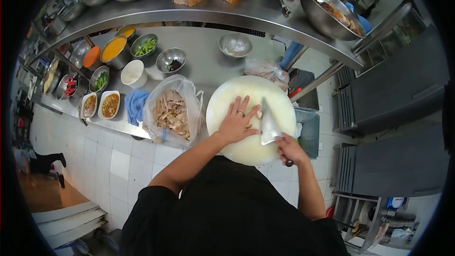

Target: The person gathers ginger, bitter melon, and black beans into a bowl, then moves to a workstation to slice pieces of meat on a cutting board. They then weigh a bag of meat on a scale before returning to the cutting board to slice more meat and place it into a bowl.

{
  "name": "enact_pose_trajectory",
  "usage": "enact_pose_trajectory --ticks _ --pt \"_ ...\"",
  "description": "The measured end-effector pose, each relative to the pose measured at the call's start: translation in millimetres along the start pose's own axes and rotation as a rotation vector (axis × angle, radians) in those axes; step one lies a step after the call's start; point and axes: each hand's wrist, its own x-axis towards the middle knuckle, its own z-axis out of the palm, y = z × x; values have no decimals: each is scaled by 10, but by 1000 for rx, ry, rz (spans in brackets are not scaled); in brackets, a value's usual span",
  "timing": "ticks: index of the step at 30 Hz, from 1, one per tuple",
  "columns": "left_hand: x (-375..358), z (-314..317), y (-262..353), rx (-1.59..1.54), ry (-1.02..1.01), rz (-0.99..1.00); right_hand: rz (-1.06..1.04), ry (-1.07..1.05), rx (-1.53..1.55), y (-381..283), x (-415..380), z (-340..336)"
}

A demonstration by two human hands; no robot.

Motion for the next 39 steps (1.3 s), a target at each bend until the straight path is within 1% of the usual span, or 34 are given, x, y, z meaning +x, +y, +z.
enact_pose_trajectory --ticks 2,3,4,5,6,7,8,9,10,12,13,15,16,17,18,19,21,23,26,27,29,30,31,33,36,37,38,39 --pt "60 205 79 5 63 -15 -63 -92 -67 -80 145 378" --pt "60 228 146 -141 171 -31 -74 -93 -37 -162 153 577" --pt "27 240 171 -233 244 -74 -140 -104 15 -98 256 715" --pt "2 252 164 -325 319 -109 -173 -140 64 -159 216 793" --pt "21 238 148 -418 397 -139 -220 -144 38 -257 91 826" --pt "30 125 177 -380 468 -71 -235 -116 13 -320 -22 853" --pt "12 -102 272 -341 538 -5 -317 -90 -29 -362 -146 861" --pt "49 -373 390 -302 605 63 -361 -57 -141 -530 -380 818" --pt "154 -691 532 -249 672 152 -539 43 -283 -581 -485 771" --pt "368 -1453 904 -145 790 336 -769 121 -241 -1059 -1030 653" --pt "548 -1873 1099 -96 842 434 -856 213 -251 -1250 -1236 581" --pt "1064 -2602 1483 -132 986 586 -1012 395 -271 -1497 -1537 420" --pt "1376 -2890 1628 -45 1124 649 -1004 363 -77 -1516 -1593 349" --pt "1727 -3090 1727 -42 1186 653 -982 394 77 -1581 -1720 313" --pt "2020 -3202 1796 -211 1000 578 -958 422 231 -1625 -1833 286" --pt "2268 -3294 1848 -372 807 498 -964 446 267 -1561 -1848 243" --pt "2707 -3362 1817 -231 175 220 -966 488 336 -1265 -1828 113" --pt "2986 -3109 1581 236 -141 327 -910 500 258 -843 -1741 6" --pt "2884 -3269 1634 233 -48 239 -764 483 193 -237 -1644 -16" --pt "2836 -3389 1659 155 -3 235 -708 473 177 -96 -1606 -31" --pt "2635 -3656 1662 -20 122 302 -580 482 7 130 -1468 -51" --pt "2537 -3721 1640 -107 182 332 -513 481 -76 128 -1446 -21" --pt "2469 -3716 1586 -77 241 364 -478 565 -275 71 -1442 -5" --pt "2317 -3676 1475 -20 359 421 -532 643 -515 -111 -1312 61" --pt "2066 -3615 1416 19 345 409 -585 695 -809 -163 -869 191" --pt "2079 -3571 1361 4 391 427 -596 701 -877 -163 -688 257" --pt "2130 -3528 1348 -8 381 424 -605 713 -944 -131 -518 334" --pt "2218 -3495 1367 -20 373 426 -593 680 -984 -56 -317 421"
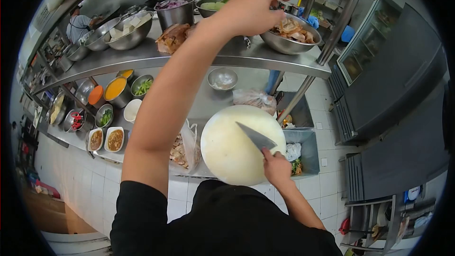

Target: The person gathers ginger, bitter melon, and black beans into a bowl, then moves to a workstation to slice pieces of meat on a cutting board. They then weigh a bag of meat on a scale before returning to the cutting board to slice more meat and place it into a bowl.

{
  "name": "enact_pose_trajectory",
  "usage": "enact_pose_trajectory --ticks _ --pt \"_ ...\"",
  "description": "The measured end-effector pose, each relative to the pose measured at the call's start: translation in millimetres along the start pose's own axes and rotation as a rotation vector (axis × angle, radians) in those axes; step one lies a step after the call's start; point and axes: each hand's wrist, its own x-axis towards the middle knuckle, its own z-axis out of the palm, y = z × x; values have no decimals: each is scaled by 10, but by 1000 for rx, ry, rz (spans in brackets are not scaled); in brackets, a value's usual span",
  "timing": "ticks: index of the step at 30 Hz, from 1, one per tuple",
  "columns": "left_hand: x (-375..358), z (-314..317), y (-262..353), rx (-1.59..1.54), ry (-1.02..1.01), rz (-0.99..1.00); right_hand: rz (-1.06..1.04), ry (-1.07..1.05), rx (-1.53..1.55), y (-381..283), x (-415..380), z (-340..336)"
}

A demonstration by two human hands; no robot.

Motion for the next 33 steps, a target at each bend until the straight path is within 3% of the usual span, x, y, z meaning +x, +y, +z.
enact_pose_trajectory --ticks 2,8,14,17,21,25,26,27,29,31,33 --pt "241 153 -73 -6 -87 8 -31 -61 -60 -48 97 369" --pt "700 526 -40 183 -729 -252 -41 -80 47 -149 76 554" --pt "870 484 -221 182 -692 -181 -18 -41 111 -82 26 550" --pt "1037 403 -366 90 -578 -237 -11 -32 140 -53 33 528" --pt "1180 273 -336 -116 -605 -398 3 -47 160 -50 45 518" --pt "1118 385 -265 180 -697 -233 -2 -43 181 -40 54 527" --pt "998 356 -102 139 -869 -268 -4 -41 175 -41 49 530" --pt "926 479 -146 245 -758 -213 -5 -44 170 -34 58 531" --pt "964 322 35 -31 -963 -329 -2 -56 168 -40 58 522" --pt "907 377 -176 -6 -513 -156 2 -72 173 -42 81 509" --pt "720 89 -44 -20 -238 -6 19 -103 187 -66 107 461"
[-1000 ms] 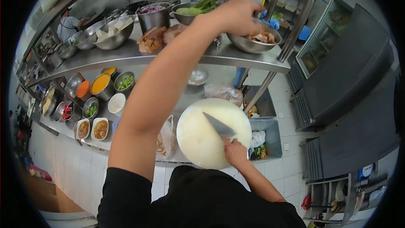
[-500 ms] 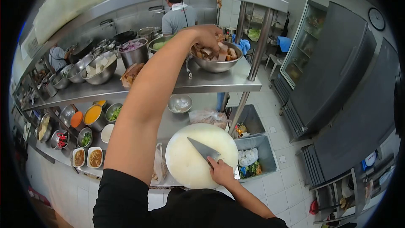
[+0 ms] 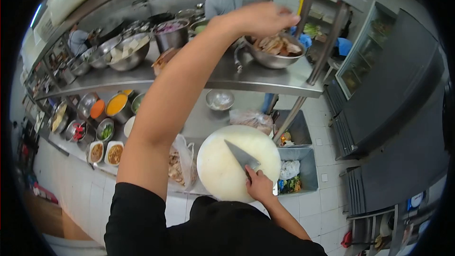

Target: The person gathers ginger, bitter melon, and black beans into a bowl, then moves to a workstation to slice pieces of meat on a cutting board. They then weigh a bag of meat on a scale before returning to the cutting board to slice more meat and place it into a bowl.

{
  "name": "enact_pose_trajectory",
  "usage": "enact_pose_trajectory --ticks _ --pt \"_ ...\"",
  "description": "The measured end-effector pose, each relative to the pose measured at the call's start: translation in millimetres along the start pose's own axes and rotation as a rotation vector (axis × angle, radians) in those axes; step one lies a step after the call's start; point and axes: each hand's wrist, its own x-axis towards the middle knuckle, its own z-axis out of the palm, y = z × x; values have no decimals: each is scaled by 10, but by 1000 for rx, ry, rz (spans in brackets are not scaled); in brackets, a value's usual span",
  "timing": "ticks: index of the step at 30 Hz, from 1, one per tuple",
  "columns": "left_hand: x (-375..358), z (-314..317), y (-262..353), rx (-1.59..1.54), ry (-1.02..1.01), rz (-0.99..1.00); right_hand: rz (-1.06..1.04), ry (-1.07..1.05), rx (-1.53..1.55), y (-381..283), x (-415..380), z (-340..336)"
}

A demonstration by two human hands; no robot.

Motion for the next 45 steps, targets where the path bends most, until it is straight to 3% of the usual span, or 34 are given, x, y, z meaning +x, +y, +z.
enact_pose_trajectory --ticks 2,4,6,7,11,12,14,15,16,19,22,23,24,26,32,35,38,40,42,45 --pt "-531 -227 298 72 290 137 -6 -3 23 28 13 32" --pt "-1137 -346 451 107 401 187 -15 -3 -5 -2 35 0" --pt "-1818 -310 471 -246 385 7 -5 -2 -10 3 58 33" --pt "-2163 -296 299 -124 446 94 -21 2 -5 10 61 46" --pt "-3675 70 -408 -582 501 -692 -51 1 -10 -20 85 47" --pt "-3977 269 -565 -536 557 -929 -56 9 -15 -13 80 65" --pt "-4720 791 -1053 -312 385 -1288 -34 -22 -27 -51 97 56" --pt "-5005 1021 -1241 -243 178 -1366 -39 -25 -32 -56 94 49" --pt "-5172 1271 -1350 -193 133 -1345 -42 -26 -40 -58 96 42" --pt "-5384 1970 -1633 22 77 -1248 -38 -41 -47 -79 107 53" --pt "-5137 2190 -1457 517 -7 -1144 -72 -9 -71 -45 117 84" --pt "-5041 2153 -1435 375 -184 -1319 -88 4 -82 -38 109 93" --pt "-5110 2258 -1486 388 -158 -1278 -83 2 -76 -49 96 92" --pt "-5244 2523 -1633 418 -101 -1188 -72 5 -65 -73 107 76" --pt "-5383 2907 -988 523 -46 -725 -51 14 -58 -85 101 80" --pt "-5227 2528 -775 122 -150 -745 -52 5 -46 -91 107 65" --pt "-4995 2130 -939 156 -163 -1030 -60 12 -47 -87 97 70" --pt "-5018 1971 -1191 183 122 -1210 -64 18 -42 -80 95 79" --pt "-5320 2137 -1748 161 261 -1215 -64 23 -38 -71 77 85" --pt "-5311 1954 -2043 -384 -154 -1471 -63 30 -31 -74 86 70"
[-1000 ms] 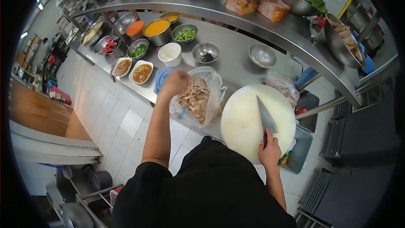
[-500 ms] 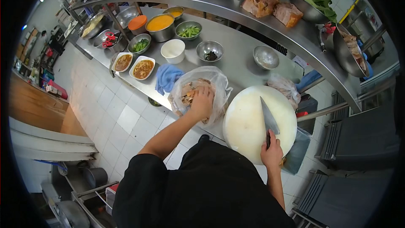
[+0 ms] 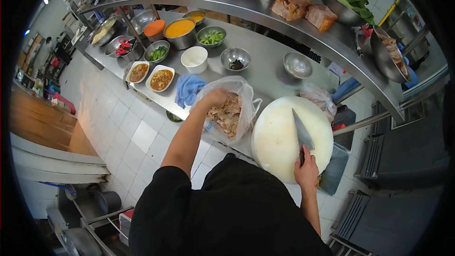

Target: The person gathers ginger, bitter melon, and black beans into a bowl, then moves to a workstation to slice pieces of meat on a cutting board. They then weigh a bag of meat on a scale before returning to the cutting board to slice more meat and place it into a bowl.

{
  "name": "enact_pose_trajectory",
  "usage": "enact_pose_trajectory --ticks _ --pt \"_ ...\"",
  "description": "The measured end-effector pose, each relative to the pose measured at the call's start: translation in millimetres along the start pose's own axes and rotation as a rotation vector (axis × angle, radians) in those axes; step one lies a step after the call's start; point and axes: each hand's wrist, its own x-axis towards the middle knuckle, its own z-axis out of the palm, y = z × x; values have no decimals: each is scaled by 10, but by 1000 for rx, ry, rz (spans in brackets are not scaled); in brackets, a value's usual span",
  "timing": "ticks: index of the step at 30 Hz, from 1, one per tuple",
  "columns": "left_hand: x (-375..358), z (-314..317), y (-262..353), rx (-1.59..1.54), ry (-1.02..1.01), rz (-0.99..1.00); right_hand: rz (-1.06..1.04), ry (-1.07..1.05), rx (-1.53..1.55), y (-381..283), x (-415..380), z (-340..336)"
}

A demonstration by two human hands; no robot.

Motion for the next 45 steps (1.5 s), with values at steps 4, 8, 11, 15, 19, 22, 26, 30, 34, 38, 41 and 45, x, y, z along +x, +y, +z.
enact_pose_trajectory --ticks 4,8,11,15,19,22,26,30,34,38,41,45 --pt "198 34 -327 78 10 193 -2 14 5 -8 -19 -2" --pt "-24 -82 -308 -53 -13 202 7 9 2 -14 -22 1" --pt "-218 -94 -272 -41 -59 201 6 11 3 -20 -25 0" --pt "-456 47 -206 184 89 350 0 9 1 3 -16 21" --pt "-735 108 -15 370 195 389 4 0 -6 2 -25 16" --pt "-813 232 -32 496 281 386 4 -4 -10 -20 -23 -3" --pt "-854 292 -132 345 347 402 0 1 -4 -11 -33 2" --pt "-1012 167 17 153 353 411 -7 -1 -19 -4 -30 5" --pt "-1218 373 434 -211 217 492 -7 -97 -86 -25 -13 -107" --pt "-1312 1174 982 38 133 828 -18 -150 -174 -197 89 -468" --pt "-1339 1792 1007 148 146 897 41 -242 -145 -460 121 -810" --pt "-1424 1806 1035 28 172 865 -30 -347 -191 -624 43 -1061"
